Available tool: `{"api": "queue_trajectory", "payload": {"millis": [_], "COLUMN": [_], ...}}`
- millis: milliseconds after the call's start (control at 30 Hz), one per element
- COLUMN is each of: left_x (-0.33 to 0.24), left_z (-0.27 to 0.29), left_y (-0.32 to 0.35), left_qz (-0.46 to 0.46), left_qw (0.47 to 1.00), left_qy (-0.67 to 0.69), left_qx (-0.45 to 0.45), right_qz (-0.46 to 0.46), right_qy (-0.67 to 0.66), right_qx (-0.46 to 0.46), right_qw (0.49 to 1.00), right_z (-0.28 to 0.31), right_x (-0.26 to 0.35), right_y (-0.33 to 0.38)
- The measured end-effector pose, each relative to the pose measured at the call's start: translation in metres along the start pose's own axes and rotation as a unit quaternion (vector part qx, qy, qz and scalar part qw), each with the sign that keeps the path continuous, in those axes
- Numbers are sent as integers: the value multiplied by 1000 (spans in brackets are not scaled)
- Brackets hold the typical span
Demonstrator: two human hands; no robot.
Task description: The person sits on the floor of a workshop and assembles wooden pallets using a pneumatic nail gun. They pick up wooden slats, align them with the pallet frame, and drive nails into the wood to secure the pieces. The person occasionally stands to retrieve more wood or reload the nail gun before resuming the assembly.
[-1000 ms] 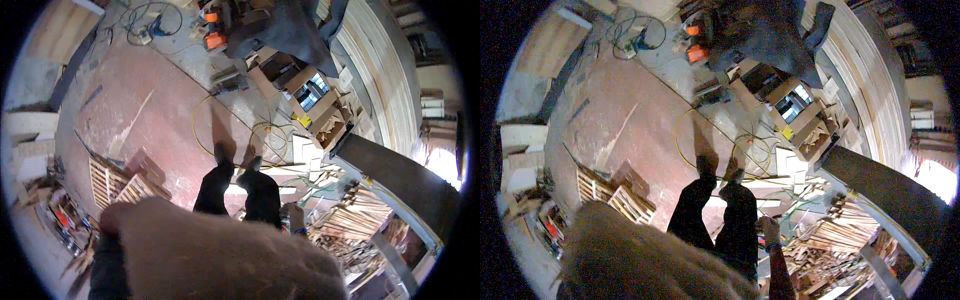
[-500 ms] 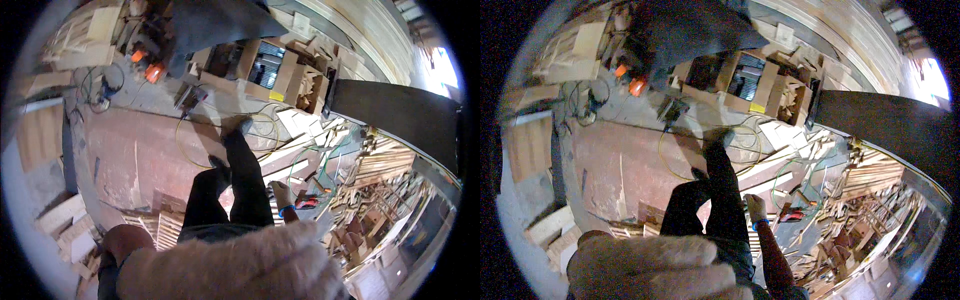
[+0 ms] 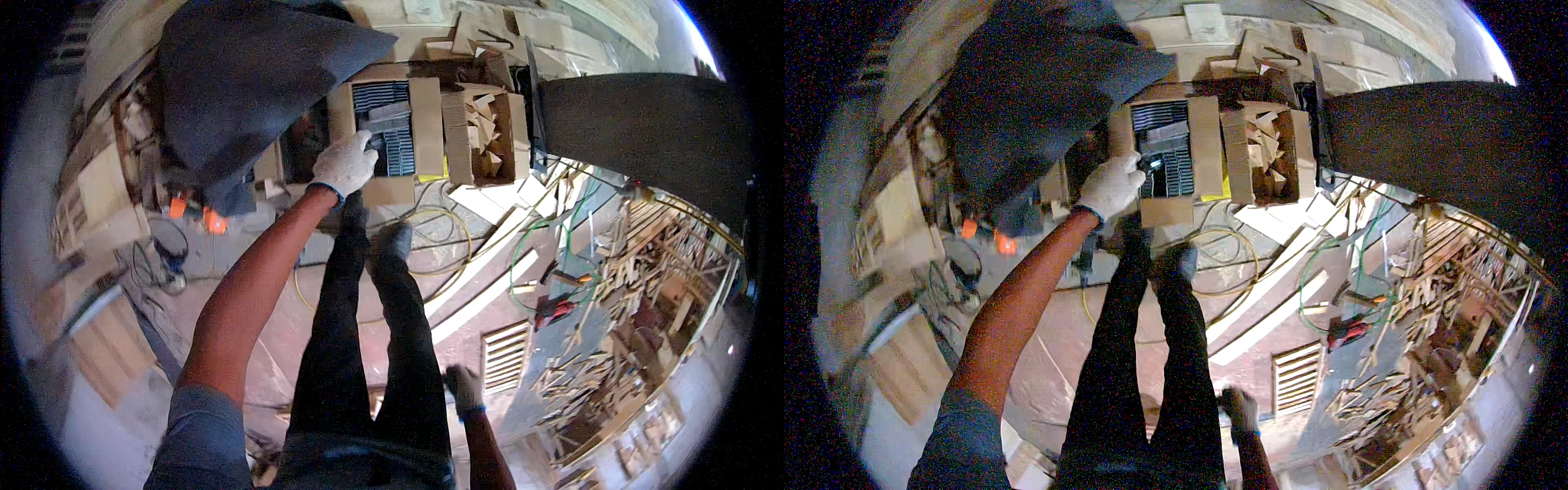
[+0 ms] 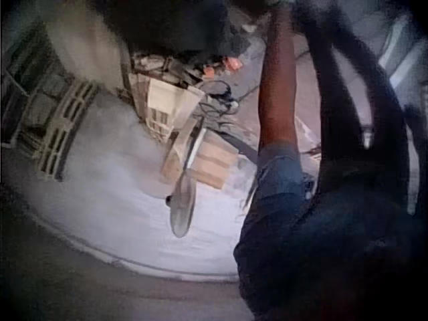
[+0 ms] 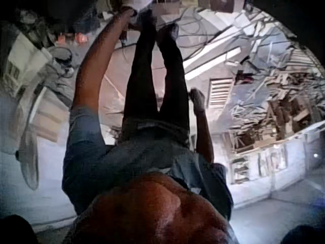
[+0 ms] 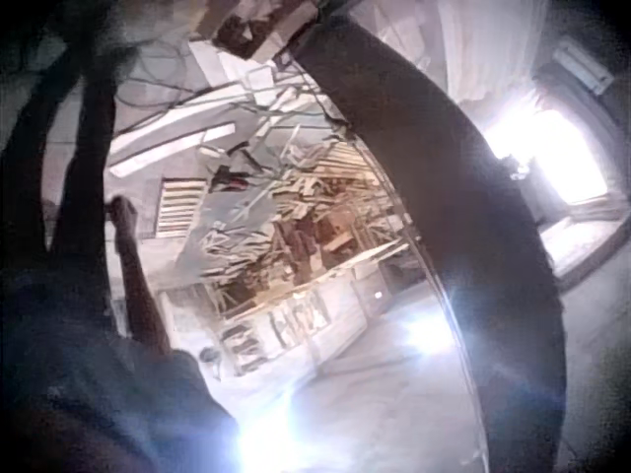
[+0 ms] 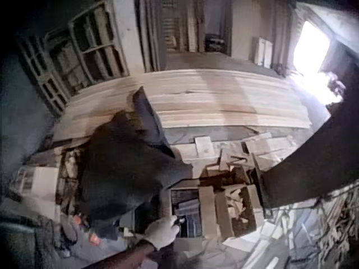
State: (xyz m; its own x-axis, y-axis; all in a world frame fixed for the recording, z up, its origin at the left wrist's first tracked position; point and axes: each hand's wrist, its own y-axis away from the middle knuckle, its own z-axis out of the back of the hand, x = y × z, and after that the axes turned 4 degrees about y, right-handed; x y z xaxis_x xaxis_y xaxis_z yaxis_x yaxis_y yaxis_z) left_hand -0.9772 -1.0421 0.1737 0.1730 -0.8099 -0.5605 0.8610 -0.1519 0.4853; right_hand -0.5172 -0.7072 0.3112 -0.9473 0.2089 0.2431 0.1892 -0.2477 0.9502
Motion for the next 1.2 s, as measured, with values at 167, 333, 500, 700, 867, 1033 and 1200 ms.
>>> {"api": "queue_trajectory", "payload": {"millis": [167, 333, 500, 700, 867, 1033, 1200], "left_x": [25, 40, 29, 84, 61, 80, 69], "left_z": [-69, -115, -126, -119, -93, -69, -19], "left_y": [-123, -171, -183, -183, -107, 41, 142], "left_qz": [-11, -101, 21, -9, -6, 93, 71], "left_qw": [988, 928, 963, 999, 981, 961, 964], "left_qy": [-152, -352, -267, -28, 113, 100, -32], "left_qx": [-14, -67, -9, 27, 158, 239, 254], "right_qz": [-173, -188, -179, -147, -112, -86, -16], "right_qy": [-59, -15, -57, -71, -256, -560, -181], "right_qx": [-98, -101, -80, -61, -93, -65, -152], "right_qw": [978, 977, 979, 985, 956, 822, 971], "right_z": [-42, -85, -123, -145, -206, -185, -235], "right_x": [-63, -192, -233, -250, -297, -501, -428], "right_y": [7, 31, 53, 69, 63, 73, 53]}}
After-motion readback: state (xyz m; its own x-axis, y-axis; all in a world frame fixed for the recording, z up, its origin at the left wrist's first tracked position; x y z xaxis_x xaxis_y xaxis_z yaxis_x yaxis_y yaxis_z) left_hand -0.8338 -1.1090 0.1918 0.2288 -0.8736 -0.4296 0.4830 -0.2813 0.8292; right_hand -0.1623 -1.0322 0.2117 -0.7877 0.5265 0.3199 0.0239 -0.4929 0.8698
